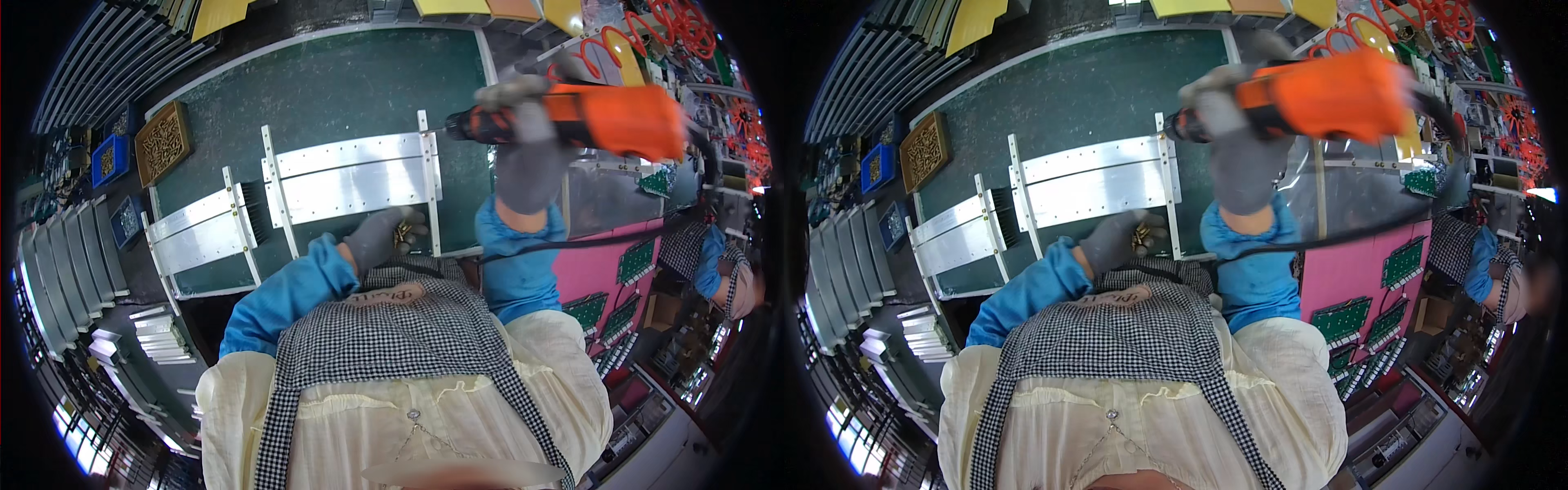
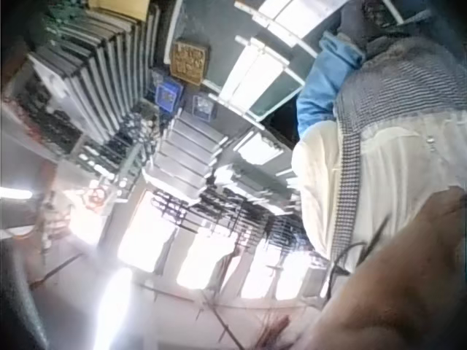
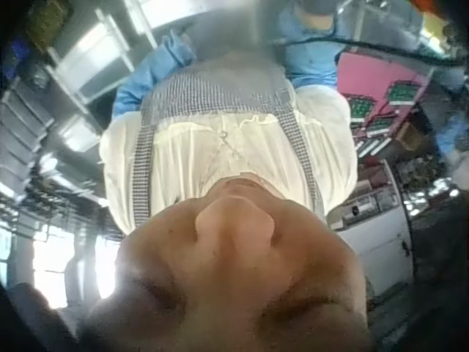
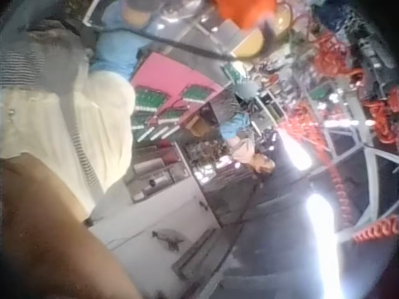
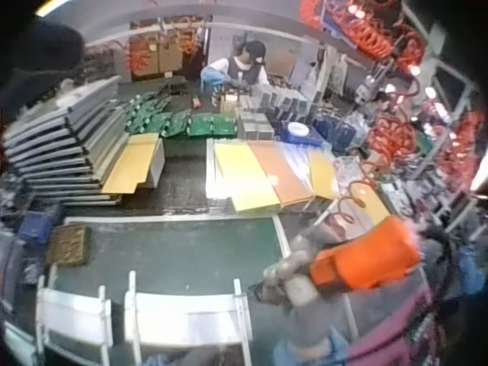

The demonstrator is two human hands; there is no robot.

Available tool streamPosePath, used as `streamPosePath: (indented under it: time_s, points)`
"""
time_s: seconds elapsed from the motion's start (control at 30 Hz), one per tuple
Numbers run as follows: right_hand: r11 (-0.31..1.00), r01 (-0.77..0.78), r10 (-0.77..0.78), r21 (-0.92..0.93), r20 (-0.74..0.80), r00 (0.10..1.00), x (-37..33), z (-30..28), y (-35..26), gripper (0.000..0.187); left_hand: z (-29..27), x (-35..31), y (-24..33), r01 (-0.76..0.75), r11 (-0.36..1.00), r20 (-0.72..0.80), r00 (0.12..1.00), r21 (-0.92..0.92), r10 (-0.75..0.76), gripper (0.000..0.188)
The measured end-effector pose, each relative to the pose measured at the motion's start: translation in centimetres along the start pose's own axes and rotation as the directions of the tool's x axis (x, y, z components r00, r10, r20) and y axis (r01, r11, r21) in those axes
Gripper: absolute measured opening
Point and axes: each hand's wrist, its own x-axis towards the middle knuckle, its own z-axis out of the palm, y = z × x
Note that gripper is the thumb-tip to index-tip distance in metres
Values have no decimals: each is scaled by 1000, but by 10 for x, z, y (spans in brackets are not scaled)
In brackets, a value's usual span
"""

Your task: The person assembles metal brackets and metal panels by joining them with screws using an electric screwdriver.

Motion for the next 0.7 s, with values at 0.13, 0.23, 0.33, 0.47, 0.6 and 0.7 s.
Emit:
streamPosePath:
  time_s: [0.13, 0.23, 0.33, 0.47, 0.6, 0.7]
  points:
    - [904, 46, -63, 426, 26, 998, -5, -15, -20, 22, -17, -19, 10, -73, 923, 320, 925, -377, 204, 36]
    - [899, 5, -45, 437, 80, 996, -18, -21, -21, 36, -16, -1, 11, -56, 854, 406, 863, -517, 302, 34]
    - [900, -45, -14, 433, 134, 991, -30, -23, -10, 54, -14, -3, 14, -44, 826, 375, 876, -562, 302, 31]
    - [879, -39, -11, 475, 102, 995, -38, -18, -7, 58, -22, 3, 9, -59, 806, 305, 907, -589, 289, 28]
    - [878, -24, 4, 478, 42, 999, -40, -21, -4, 59, -30, 13, 5, -80, 800, 321, 888, -595, 328, 34]
    - [901, -76, 45, 428, 82, 996, -45, -24, -5, 55, -26, 8, 8, -125, 806, 265, 905, -579, 331, 35]
